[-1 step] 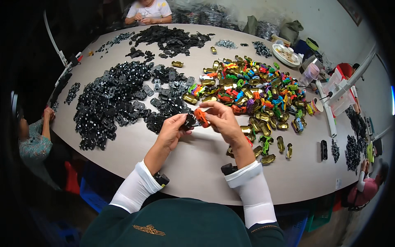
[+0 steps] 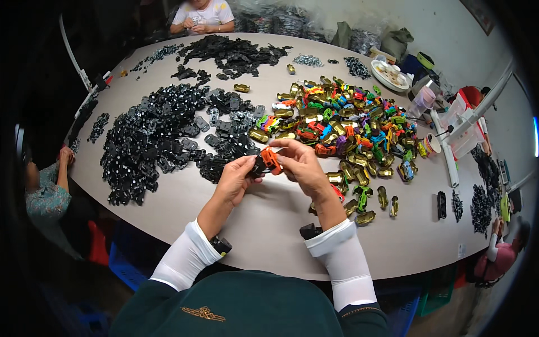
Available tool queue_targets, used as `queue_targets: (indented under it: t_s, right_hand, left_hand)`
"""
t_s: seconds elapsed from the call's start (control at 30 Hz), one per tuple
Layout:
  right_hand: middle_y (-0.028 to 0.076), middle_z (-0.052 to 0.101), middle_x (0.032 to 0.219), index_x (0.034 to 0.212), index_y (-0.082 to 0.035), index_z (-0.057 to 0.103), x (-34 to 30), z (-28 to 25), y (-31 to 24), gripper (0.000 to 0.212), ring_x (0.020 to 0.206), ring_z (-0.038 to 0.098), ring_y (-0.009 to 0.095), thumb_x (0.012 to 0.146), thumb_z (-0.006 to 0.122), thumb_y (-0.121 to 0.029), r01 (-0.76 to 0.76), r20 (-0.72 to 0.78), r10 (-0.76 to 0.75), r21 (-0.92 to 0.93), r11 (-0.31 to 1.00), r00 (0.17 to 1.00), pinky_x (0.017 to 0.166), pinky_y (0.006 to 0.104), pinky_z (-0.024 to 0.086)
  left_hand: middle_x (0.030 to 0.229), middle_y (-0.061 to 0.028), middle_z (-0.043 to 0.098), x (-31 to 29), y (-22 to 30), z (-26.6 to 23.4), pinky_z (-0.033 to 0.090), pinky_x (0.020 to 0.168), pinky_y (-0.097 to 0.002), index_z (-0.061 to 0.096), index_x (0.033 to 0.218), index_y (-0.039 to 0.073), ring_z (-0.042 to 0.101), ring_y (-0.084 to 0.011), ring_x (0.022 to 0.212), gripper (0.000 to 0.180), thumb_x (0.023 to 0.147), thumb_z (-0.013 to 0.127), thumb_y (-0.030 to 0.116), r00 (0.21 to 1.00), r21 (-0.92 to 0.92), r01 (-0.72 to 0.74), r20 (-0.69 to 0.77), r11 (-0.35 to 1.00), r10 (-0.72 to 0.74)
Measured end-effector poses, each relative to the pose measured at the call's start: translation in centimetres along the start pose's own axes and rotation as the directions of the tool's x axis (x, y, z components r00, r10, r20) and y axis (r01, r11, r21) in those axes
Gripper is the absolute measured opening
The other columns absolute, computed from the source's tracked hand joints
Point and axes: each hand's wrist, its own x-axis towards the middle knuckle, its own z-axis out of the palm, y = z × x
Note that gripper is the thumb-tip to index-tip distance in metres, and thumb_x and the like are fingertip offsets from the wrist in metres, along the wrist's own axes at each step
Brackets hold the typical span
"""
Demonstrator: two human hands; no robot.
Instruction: The person assembles miniature toy cars by hand at a large table. They pick up small black chassis and colorful body shells, snap them together, and place the completed units on the table.
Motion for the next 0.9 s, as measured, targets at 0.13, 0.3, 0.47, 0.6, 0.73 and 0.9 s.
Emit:
queue_targets:
  t_s: [0.13, 0.3, 0.47, 0.6, 0.73, 0.9]
  right_hand:
    - [0.003, 0.065, 0.081, 0.115, -0.003, 0.06, 1.0, 0.5, 2.7, 0.038, 0.054, 0.049, 0.003, 0.079, 0.072, -0.008, 0.107, -0.101, -0.14, -0.278, 0.955, 0.985, 0.047, 0.0175, 0.037]
    - [0.006, 0.065, 0.08, 0.112, 0.004, 0.059, 1.3, 1.5, 3.5, 0.042, 0.061, 0.057, 0.006, 0.074, 0.073, -0.005, 0.189, -0.138, -0.357, -0.647, 0.738, 0.924, 0.051, 0.0203, 0.044]
    - [0.003, 0.065, 0.085, 0.104, 0.002, 0.063, 1.3, 0.7, 2.9, 0.031, 0.057, 0.049, 0.001, 0.074, 0.07, -0.004, 0.191, -0.208, -0.345, -0.53, 0.826, 0.915, 0.05, 0.018, 0.042]
    - [-0.003, 0.064, 0.085, 0.104, 0.001, 0.065, 1.3, 0.0, 2.9, 0.029, 0.056, 0.041, -0.002, 0.075, 0.069, -0.003, 0.199, -0.175, -0.291, -0.412, 0.889, 0.941, 0.05, 0.0152, 0.035]
    - [0.001, 0.066, 0.091, 0.109, 0.002, 0.063, 1.3, 0.2, 4.0, 0.033, 0.062, 0.051, 0.001, 0.077, 0.069, -0.003, 0.178, -0.09, -0.244, -0.456, 0.872, 0.966, 0.056, 0.0168, 0.043]
    - [0.004, 0.069, 0.086, 0.104, 0.0, 0.066, 0.7, 1.4, 2.6, 0.03, 0.061, 0.055, 0.005, 0.075, 0.07, -0.007, 0.146, -0.084, -0.227, -0.544, 0.826, 0.97, 0.054, 0.0211, 0.044]
  left_hand:
    - [0.101, -0.0085, 0.066, -0.1, -0.2, 1.0, 0.057, 0.073, -0.0308, 0.059, 0.117, -0.003, 0.065, -0.0154, 0.084, 0.027, 0.097, 0.053, 0.015, 0.998, -0.101, -0.013, 0.063, 0.995, 0.02]
    - [0.108, -0.0102, 0.065, -0.4, -0.6, 0.5, 0.055, 0.079, -0.0304, 0.057, 0.12, -0.003, 0.064, -0.0155, 0.093, 0.029, 0.094, 0.056, 0.01, 0.99, -0.067, -0.088, 0.106, 0.994, 0.095]
    - [0.098, -0.0072, 0.065, -0.4, -0.5, 0.2, 0.055, 0.073, -0.0252, 0.056, 0.119, -0.004, 0.065, -0.0123, 0.081, 0.031, 0.089, 0.06, 0.002, 0.985, 0.048, -0.17, -0.011, 0.984, 0.171]
    - [0.097, -0.0067, 0.066, -0.3, -0.2, 0.0, 0.053, 0.071, -0.0224, 0.057, 0.117, -0.004, 0.063, -0.0099, 0.081, 0.031, 0.087, 0.063, 0.001, 0.977, 0.192, -0.211, 0.023, 0.958, 0.211]
    - [0.098, -0.007, 0.067, -0.4, -0.2, 1.0, 0.052, 0.075, -0.0215, 0.058, 0.113, -0.004, 0.063, -0.0095, 0.085, 0.028, 0.086, 0.064, -0.002, 0.94, 0.106, -0.341, 0.046, 0.934, 0.338]
    - [0.099, -0.0098, 0.068, -0.6, 0.4, 0.5, 0.055, 0.079, -0.0243, 0.058, 0.113, -0.006, 0.065, -0.0122, 0.086, 0.028, 0.085, 0.063, -0.004, 0.949, 0.077, -0.308, -0.049, 0.948, 0.312]
